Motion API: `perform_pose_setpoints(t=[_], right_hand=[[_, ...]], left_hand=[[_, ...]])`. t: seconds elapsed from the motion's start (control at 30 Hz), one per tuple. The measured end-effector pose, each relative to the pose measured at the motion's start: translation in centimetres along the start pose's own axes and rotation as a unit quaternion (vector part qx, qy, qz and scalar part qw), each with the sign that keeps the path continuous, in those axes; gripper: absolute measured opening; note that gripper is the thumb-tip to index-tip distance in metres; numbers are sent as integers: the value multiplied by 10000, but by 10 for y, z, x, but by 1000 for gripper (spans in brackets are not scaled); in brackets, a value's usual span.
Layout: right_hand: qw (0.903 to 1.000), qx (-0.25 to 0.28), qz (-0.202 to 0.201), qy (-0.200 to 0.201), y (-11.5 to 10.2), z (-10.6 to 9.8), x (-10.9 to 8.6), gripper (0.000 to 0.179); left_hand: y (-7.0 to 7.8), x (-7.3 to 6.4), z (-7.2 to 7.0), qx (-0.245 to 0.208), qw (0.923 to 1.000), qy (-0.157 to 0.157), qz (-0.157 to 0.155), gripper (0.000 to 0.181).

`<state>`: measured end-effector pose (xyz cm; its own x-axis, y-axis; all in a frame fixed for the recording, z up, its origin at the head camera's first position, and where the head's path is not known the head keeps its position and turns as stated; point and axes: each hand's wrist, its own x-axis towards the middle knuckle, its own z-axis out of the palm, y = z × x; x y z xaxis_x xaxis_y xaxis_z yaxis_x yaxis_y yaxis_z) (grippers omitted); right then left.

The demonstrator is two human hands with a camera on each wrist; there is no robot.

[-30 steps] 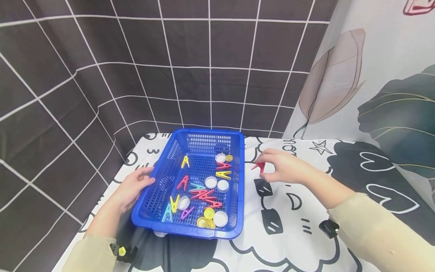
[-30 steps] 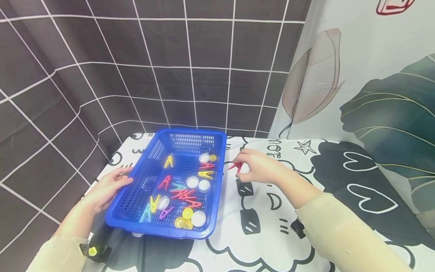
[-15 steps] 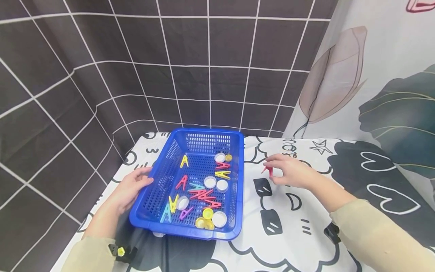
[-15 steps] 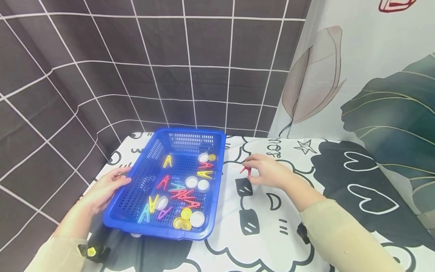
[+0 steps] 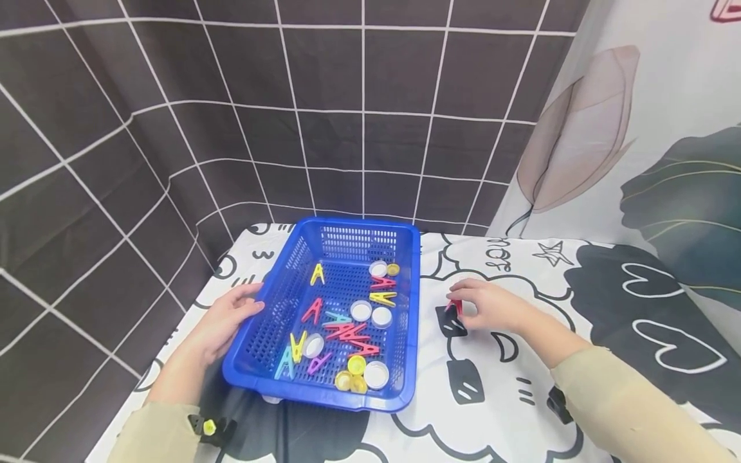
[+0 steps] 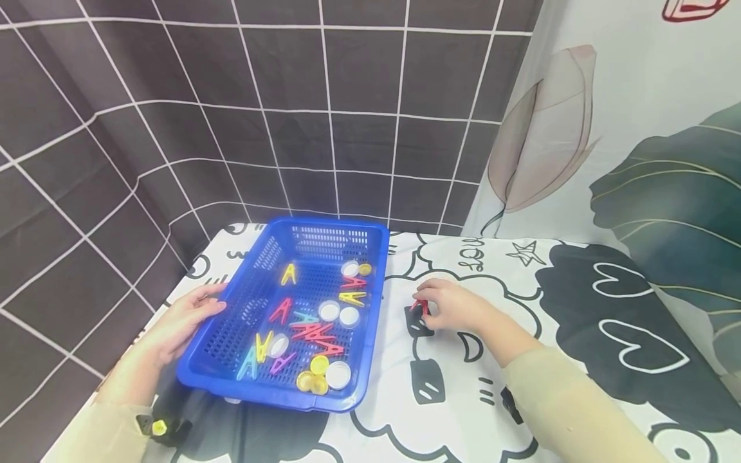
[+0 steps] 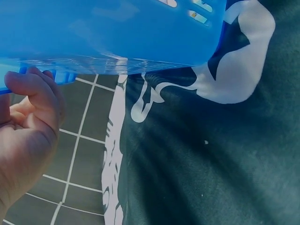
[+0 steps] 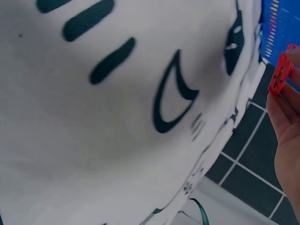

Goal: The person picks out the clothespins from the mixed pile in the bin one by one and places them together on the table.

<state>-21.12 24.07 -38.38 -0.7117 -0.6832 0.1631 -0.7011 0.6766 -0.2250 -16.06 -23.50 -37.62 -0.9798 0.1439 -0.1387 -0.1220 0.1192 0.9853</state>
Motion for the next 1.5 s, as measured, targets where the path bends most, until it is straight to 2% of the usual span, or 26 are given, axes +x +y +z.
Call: perform_pose_setpoints(t=[0.17,0.37,0.47,0.7,0.97,1.13,1.3,1.5], right_hand=[[9999,73,-48,-91,4,10,-1,38],[9995,-77,-308,-54,8,25,0,36],[9993,-99,-313,-173,9,28,1,36],[9989,-7,-36,-463,8,31,3,37],[9986,10,-8,-529,8,35,4,35],[9988,32,6,-494,10,37,5,35],[9996,111,7,-261,10,40,4,36],[9996,180,149,-167,10,42,2,36]], left_hand=[[2,1,1,-98,9999,-18,23,55],[1,0,2,-79,10000,-15,33,55],[0,1,1,-48,10000,-11,37,55],[-1,0,0,-4,10000,31,25,55],[-5,-1,0,-136,9999,31,-13,56],[-7,0,1,-213,9997,64,-54,55],[-7,0,1,-226,9997,71,-52,55],[-7,1,2,-217,9997,108,-67,55]])
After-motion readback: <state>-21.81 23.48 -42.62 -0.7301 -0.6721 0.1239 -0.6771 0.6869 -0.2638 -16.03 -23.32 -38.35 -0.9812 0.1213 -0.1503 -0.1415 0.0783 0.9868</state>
